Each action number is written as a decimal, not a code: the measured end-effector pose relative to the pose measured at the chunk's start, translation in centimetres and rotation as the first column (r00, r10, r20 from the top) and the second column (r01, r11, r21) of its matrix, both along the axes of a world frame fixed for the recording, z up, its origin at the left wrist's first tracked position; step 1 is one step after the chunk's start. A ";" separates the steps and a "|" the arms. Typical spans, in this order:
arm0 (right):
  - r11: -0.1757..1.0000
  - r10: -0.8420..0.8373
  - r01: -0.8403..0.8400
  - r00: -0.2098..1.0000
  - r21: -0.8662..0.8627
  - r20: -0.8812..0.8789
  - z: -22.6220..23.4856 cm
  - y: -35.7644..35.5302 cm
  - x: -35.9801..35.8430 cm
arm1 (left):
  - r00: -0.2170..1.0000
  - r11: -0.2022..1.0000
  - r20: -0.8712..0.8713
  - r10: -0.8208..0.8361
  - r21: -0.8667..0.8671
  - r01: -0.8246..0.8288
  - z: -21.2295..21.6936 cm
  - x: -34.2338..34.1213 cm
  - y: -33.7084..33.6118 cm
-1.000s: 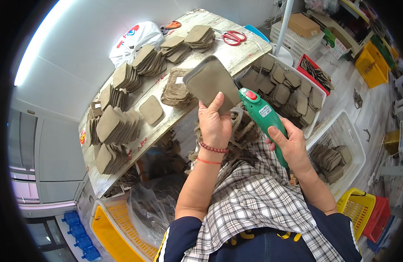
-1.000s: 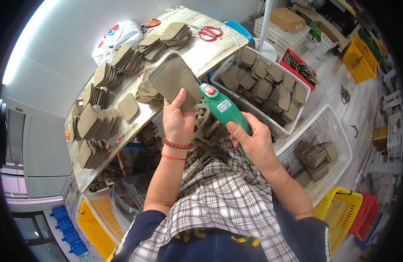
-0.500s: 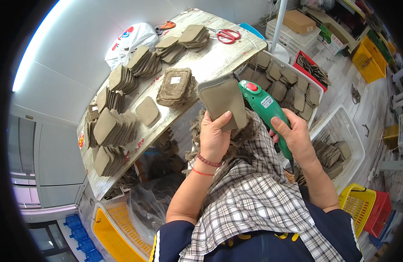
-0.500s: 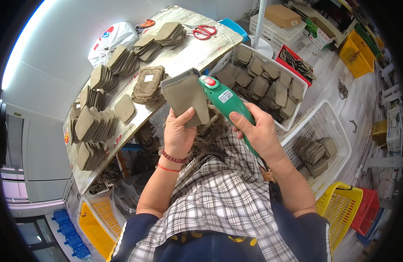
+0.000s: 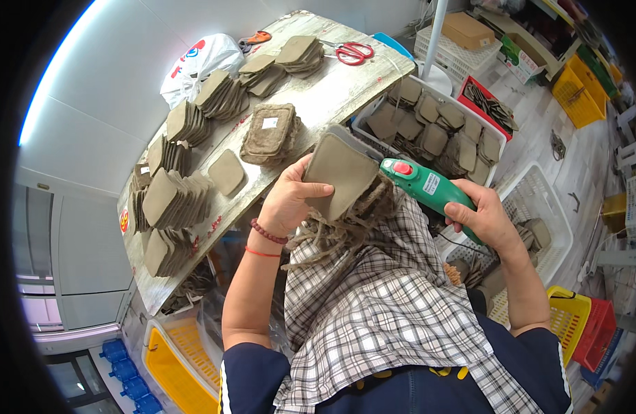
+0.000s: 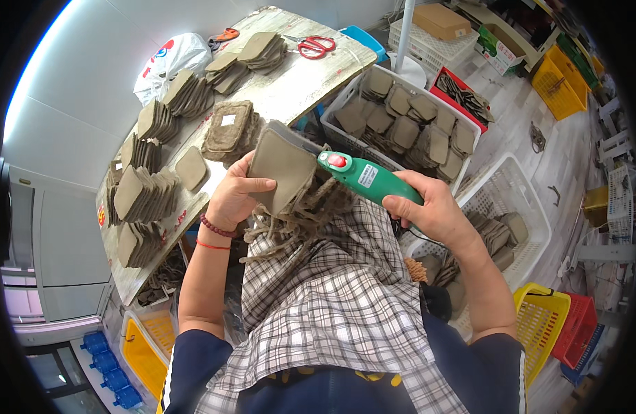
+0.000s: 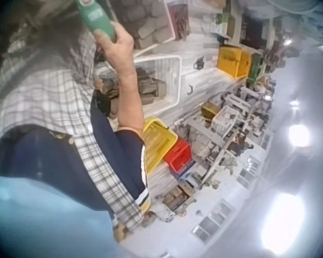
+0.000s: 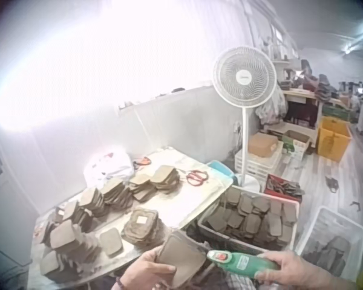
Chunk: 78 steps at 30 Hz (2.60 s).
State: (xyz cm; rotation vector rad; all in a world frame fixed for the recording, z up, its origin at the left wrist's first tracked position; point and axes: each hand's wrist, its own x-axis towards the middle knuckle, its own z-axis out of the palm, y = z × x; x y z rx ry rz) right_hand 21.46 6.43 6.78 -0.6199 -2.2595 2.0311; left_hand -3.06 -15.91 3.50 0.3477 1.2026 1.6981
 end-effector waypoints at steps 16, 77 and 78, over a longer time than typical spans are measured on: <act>0.999 -0.044 0.044 0.999 -0.026 0.003 -1.2 -2.2 -1.1 | 0.986 0.976 0.067 -0.150 -0.146 0.159 -1.4 2.0 0.3; 0.979 -0.122 0.122 0.992 -0.163 0.007 -5.1 -1.3 -1.7 | 0.328 0.333 0.054 0.943 -0.125 -0.935 -9.8 -11.9 -10.9; 0.977 -0.135 0.136 0.991 -0.167 0.015 -5.2 -1.2 -1.4 | 0.314 0.319 0.056 0.948 -0.176 -0.931 -9.3 -10.9 -10.1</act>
